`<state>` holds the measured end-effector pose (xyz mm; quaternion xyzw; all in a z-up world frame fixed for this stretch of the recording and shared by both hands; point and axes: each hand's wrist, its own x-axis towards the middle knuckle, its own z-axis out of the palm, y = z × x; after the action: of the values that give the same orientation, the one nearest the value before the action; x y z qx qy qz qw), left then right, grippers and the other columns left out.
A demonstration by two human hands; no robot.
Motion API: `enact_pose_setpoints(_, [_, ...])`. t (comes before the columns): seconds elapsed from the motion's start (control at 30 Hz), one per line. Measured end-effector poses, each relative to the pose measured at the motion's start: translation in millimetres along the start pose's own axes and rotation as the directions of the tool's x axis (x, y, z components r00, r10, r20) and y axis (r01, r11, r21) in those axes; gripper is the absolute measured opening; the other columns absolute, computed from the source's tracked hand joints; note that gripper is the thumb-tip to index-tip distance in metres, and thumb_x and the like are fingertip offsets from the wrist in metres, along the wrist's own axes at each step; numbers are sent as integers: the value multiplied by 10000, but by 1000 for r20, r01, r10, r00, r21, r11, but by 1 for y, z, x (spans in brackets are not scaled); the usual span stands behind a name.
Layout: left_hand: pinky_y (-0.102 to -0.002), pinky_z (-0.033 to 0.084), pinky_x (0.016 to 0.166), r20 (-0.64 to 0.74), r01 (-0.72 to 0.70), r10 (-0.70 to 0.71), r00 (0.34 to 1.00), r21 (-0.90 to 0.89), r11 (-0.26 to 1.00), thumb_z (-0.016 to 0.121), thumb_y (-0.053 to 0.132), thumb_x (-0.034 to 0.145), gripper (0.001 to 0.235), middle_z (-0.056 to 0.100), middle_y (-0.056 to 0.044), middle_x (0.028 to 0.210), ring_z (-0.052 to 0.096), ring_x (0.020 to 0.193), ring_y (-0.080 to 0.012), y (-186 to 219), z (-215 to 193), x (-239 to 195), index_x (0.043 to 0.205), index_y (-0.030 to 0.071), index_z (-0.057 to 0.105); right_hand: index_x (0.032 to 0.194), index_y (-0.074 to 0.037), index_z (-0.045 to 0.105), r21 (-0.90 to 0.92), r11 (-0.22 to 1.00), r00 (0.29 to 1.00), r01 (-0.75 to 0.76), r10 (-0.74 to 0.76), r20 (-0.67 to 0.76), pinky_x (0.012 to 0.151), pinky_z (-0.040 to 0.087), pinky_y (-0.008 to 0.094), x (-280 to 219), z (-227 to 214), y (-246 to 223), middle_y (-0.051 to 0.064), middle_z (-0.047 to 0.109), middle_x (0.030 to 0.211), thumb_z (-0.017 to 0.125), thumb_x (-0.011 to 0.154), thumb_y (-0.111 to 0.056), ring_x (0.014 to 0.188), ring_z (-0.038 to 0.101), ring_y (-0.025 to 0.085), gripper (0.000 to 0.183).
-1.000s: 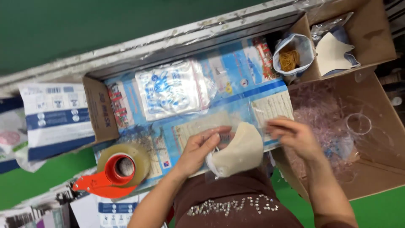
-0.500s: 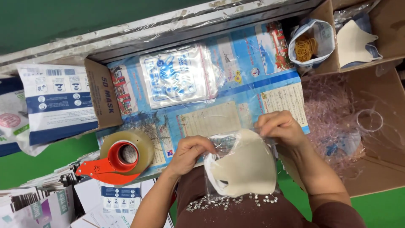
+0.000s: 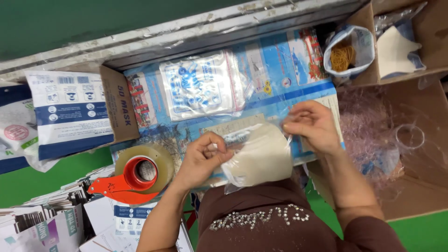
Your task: Picking up stacks of masks from a conveyor, placing them into plastic bags, and placing the finished bags onto a conveyor belt.
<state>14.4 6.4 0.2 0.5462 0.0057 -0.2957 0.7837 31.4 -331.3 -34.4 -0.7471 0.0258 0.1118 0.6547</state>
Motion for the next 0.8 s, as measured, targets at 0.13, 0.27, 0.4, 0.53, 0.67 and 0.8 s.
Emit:
enact_pose_setpoints(0.13, [-288, 581, 802, -418, -187, 234, 878, 152, 971, 746, 11, 883, 151, 723, -48, 947, 697, 901, -135, 46, -35, 0, 965, 68, 633, 1295, 10, 631, 673, 733, 990, 96, -142, 14, 769, 593, 337, 70, 5, -9, 165, 732, 1046, 754, 949, 36, 869, 718, 199, 368])
enact_pose_setpoints(0.27, [-434, 523, 1004, -762, -754, 572, 304, 175, 633, 688, 119, 1033, 359, 616, -170, 1318, 659, 1196, -247, 114, -81, -4, 1333, 122, 491, 1364, 9, 597, 69, 940, 933, 334, -319, -167, 906, 585, 354, 133, 35, -62, 123, 707, 1132, 753, 951, -65, 1009, 696, 208, 447])
enact_pose_setpoints(0.4, [-460, 511, 1139, -722, -721, 557, 410, 117, 683, 624, 182, 1002, 666, 400, -122, 1517, 525, 1397, -277, 105, -65, 8, 1526, 243, 217, 1485, -33, 507, -466, 711, 786, 527, -616, -51, 1124, 499, 456, 237, 89, -123, 210, 569, 1429, 837, 877, -211, 1347, 584, 316, 715])
enact_pose_setpoints(0.53, [-409, 479, 1107, -610, -283, 365, 703, 229, 931, 663, 89, 928, 639, 540, -200, 1499, 536, 1367, -293, 40, -47, 10, 1506, 24, 399, 1557, -52, 266, -866, 389, 783, 316, -621, 7, 1061, 281, 737, 349, 116, -135, 338, 294, 1549, 900, 758, -483, 1427, 250, 571, 1107])
enact_pose_setpoints(0.67, [-367, 517, 1083, -497, -270, 279, 822, 92, 959, 670, 0, 932, 412, 680, -213, 1337, 654, 1251, -254, -9, -60, -7, 1329, -72, 587, 1600, -77, 185, -898, 429, 898, -96, -351, -264, 929, 231, 934, 425, 94, -129, 423, 202, 1576, 869, 675, -509, 1407, 155, 716, 1229])
enact_pose_setpoints(0.8, [-372, 543, 1043, -536, -233, 205, 819, 15, 972, 658, -27, 939, 365, 717, -227, 1283, 685, 1199, -273, -15, -60, -13, 1299, -76, 619, 1607, -119, 289, -904, 408, 966, -126, -159, -206, 970, 361, 818, 426, 76, -112, 292, 388, 1556, 665, 930, -309, 1414, 357, 566, 798])
